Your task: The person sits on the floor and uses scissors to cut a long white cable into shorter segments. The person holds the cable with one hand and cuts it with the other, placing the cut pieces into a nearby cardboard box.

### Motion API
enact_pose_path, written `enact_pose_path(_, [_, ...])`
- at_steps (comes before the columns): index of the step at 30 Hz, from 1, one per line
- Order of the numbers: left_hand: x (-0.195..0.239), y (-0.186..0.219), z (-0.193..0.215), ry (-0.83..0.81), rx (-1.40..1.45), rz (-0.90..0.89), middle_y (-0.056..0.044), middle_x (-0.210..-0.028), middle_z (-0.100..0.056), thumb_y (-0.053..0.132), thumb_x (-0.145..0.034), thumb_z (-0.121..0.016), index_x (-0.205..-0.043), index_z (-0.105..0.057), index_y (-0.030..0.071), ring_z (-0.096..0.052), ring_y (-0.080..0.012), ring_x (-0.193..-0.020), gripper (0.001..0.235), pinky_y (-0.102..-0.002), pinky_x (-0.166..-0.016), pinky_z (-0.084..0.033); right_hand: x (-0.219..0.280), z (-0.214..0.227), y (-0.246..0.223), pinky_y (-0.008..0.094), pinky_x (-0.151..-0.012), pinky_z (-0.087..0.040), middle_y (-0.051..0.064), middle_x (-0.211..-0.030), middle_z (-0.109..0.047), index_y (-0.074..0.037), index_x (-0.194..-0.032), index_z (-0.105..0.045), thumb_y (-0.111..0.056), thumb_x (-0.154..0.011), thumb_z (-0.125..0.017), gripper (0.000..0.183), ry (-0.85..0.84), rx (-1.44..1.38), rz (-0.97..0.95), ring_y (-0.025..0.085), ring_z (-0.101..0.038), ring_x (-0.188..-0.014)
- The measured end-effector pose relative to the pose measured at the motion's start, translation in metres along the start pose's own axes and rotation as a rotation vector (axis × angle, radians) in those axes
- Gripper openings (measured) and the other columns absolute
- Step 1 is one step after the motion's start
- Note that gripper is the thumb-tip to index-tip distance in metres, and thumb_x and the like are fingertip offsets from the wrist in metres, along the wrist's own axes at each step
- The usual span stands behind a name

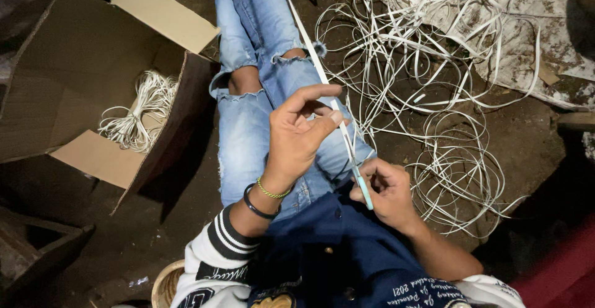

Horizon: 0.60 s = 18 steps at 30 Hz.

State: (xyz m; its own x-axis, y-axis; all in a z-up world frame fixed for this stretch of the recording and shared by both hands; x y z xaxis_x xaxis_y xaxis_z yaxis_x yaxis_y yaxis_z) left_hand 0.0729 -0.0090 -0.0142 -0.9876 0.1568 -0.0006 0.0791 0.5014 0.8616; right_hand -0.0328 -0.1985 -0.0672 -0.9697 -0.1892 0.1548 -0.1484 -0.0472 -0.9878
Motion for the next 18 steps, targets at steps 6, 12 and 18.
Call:
enact_pose_path(6, [-0.002, 0.004, -0.004, -0.008, 0.011, 0.01, -0.012, -0.136, -0.058, -0.011, -0.095, -0.069, -0.132, -0.061, -0.007, -0.064, -0.0109, -0.098, 0.038, -0.027, -0.09, -0.061, -0.01, -0.006, -0.006, 0.022, -0.067, -0.05, 0.002, -0.087, -0.065, 0.001, -0.1, -0.063, -0.01, -0.084, -0.083, 0.028, -0.059, -0.106, -0.007, 0.005, -0.06, -0.075])
enact_pose_path(12, [-0.002, 0.005, -0.003, -0.012, 0.008, 0.011, -0.012, -0.136, -0.059, -0.01, -0.096, -0.069, -0.133, -0.061, -0.007, -0.064, -0.0117, -0.099, 0.038, -0.027, -0.091, -0.06, -0.013, -0.006, -0.006, 0.022, -0.064, -0.049, 0.002, -0.084, -0.064, 0.001, -0.099, -0.063, -0.007, -0.084, -0.082, 0.025, -0.054, -0.095, -0.022, 0.005, -0.059, -0.073])
enact_pose_path(18, [-0.003, 0.003, -0.002, -0.011, 0.001, 0.008, -0.012, -0.135, -0.059, -0.01, -0.095, -0.07, -0.132, -0.061, -0.006, -0.065, -0.0119, -0.099, 0.038, -0.028, -0.091, -0.062, -0.01, -0.003, -0.002, 0.02, -0.061, -0.044, -0.001, -0.081, -0.062, 0.0, -0.095, -0.063, -0.003, -0.084, -0.083, 0.024, -0.016, -0.021, 0.011, 0.003, -0.054, -0.07])
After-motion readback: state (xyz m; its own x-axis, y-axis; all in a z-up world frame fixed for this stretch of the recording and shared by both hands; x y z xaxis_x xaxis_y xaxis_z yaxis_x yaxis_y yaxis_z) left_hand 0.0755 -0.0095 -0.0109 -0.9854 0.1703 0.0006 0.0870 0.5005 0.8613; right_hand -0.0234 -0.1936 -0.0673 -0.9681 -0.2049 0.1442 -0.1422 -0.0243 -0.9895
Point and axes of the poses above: each hand's wrist, its own x-axis away from the middle knuckle, its own z-axis out of the back of the hand, y = z × x, the point moved 6 cm from there along -x, towards the middle knuckle
